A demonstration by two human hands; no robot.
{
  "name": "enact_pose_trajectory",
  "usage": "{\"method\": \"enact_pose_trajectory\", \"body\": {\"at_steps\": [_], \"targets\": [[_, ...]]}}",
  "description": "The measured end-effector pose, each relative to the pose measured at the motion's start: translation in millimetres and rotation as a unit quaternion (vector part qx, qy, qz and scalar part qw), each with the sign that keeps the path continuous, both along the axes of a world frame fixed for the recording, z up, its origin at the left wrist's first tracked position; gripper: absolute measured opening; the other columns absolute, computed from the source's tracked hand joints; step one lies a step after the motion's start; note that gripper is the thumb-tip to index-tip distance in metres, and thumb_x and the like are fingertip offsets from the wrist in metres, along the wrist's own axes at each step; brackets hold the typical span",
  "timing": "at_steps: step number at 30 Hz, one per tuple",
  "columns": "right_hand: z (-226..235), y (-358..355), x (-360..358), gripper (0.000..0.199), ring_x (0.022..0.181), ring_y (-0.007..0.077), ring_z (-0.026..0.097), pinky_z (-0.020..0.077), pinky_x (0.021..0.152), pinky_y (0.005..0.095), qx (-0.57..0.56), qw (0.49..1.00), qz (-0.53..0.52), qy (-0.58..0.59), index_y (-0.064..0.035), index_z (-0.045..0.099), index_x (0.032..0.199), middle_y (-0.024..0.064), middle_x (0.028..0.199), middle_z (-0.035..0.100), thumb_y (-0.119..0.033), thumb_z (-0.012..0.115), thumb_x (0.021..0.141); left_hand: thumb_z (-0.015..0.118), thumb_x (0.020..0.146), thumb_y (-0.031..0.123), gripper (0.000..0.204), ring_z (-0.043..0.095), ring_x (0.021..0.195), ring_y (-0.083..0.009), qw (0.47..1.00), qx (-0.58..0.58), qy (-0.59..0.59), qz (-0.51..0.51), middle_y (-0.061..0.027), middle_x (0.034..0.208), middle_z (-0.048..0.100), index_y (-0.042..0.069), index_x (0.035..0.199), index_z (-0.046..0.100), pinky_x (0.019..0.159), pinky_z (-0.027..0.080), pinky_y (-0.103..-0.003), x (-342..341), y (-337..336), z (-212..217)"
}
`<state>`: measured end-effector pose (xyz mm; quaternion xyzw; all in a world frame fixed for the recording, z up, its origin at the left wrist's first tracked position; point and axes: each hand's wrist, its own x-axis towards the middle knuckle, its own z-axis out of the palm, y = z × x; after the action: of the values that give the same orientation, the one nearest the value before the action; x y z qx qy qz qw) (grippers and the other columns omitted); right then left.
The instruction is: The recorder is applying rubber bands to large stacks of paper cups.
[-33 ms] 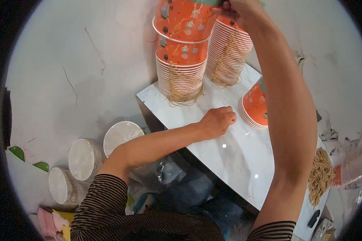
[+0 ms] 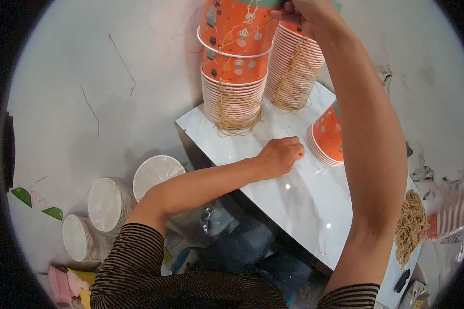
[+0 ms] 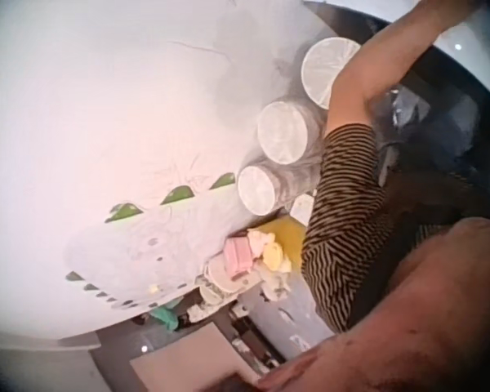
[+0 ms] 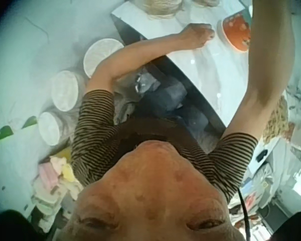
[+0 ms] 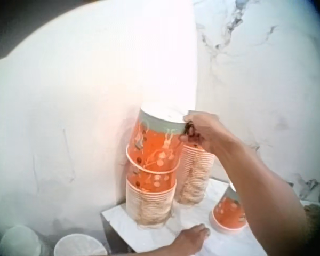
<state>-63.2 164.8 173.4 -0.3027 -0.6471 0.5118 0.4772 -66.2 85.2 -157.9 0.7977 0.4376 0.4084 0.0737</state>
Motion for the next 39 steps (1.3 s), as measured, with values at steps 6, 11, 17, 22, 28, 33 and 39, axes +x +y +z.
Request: {"method": "enact_pose_trajectory", "body": {"at_steps": [6,11,17,22,28,33,39], "targets": [[-8.7,9.1,-8.6,0.022,0.058,0.0155,0.057,0.0630,0.054,0.0295,-0.012,0.999,-0.021,-0.048,-0.0003,0.057,0.087,0.0048,0.072,0.053,-0.011,0.054,0.106,0.069,0.081,-0.002,0.015,0.064,0.091,-0.0324,0.999,-0.030,-0.009,-0.010,-0.0096,0.094,0.059,0.007,0.089,0.059,0.076,0.053,-0.046,4.9,5.2,2.7],[-19.1,2.1,-10.2,0.016,0.057,0.0131,0.057,0.0615,0.050,0.0301,0.028,0.997,-0.047,-0.052,-0.0024,0.061,0.089,0.0055,0.071,0.056,-0.009,0.057,0.103,0.066,0.083,-0.002,0.012,0.064,0.092,-0.0321,0.999,-0.030,-0.019,-0.015,-0.0097,0.094,0.059,0.007,0.089,0.059,0.077,0.053,-0.046,0.7,1.7,3.6],[-23.3,23.1,-7.3,0.020,0.052,0.0130,0.054,0.0617,0.051,0.0338,0.044,0.997,-0.021,-0.067,-0.0040,0.062,0.081,0.0028,0.063,0.053,-0.011,0.064,0.100,0.064,0.085,-0.002,0.010,0.064,0.094,-0.0319,0.999,-0.037,-0.005,-0.012,-0.0097,0.096,0.059,0.007,0.089,0.060,0.078,0.053,-0.046,2.2,1.3,4.5],[-40.1,29.9,-13.3,0.022,0.053,0.0153,0.054,0.0632,0.058,0.0361,0.063,0.987,-0.047,-0.137,-0.0046,0.063,0.079,0.0035,0.064,0.053,-0.013,0.066,0.099,0.064,0.085,-0.001,0.010,0.064,0.094,-0.0317,0.999,-0.052,0.002,-0.013,-0.0097,0.096,0.059,0.007,0.090,0.060,0.078,0.053,-0.045,2.1,-1.1,9.5],[-73.3,26.4,-6.1,0.045,0.063,0.0156,0.056,0.0634,0.065,0.0389,0.022,0.994,-0.024,-0.106,-0.0026,0.064,0.086,0.0051,0.076,0.056,-0.043,0.058,0.105,0.066,0.086,0.000,0.009,0.064,0.095,-0.0318,0.999,-0.040,0.018,-0.016,-0.0094,0.097,0.061,0.007,0.091,0.062,0.080,0.054,-0.044,2.1,0.5,7.7],[-74.6,18.1,32.7,0.052,0.077,0.0162,0.061,0.0634,0.070,0.0347,0.031,0.986,-0.082,-0.140,0.0026,0.068,0.104,0.0067,0.091,0.061,-0.049,0.063,0.102,0.064,0.092,0.007,0.006,0.067,0.097,-0.0352,0.997,-0.073,0.009,0.001,-0.0126,0.101,0.067,0.006,0.096,0.068,0.083,0.054,-0.045,0.2,-6.7,20.1],[-96.4,31.0,182.9,0.042,0.094,0.0297,0.074,0.0574,0.083,0.0430,0.371,0.804,-0.272,-0.377,-0.0021,0.078,0.109,0.0198,0.102,0.076,-0.040,0.076,0.091,0.065,0.094,0.009,0.006,0.067,0.094,-0.0365,0.999,-0.035,0.011,-0.010,-0.0135,0.099,0.067,0.004,0.095,0.069,0.082,0.053,-0.045,3.1,-0.8,17.8]]}}
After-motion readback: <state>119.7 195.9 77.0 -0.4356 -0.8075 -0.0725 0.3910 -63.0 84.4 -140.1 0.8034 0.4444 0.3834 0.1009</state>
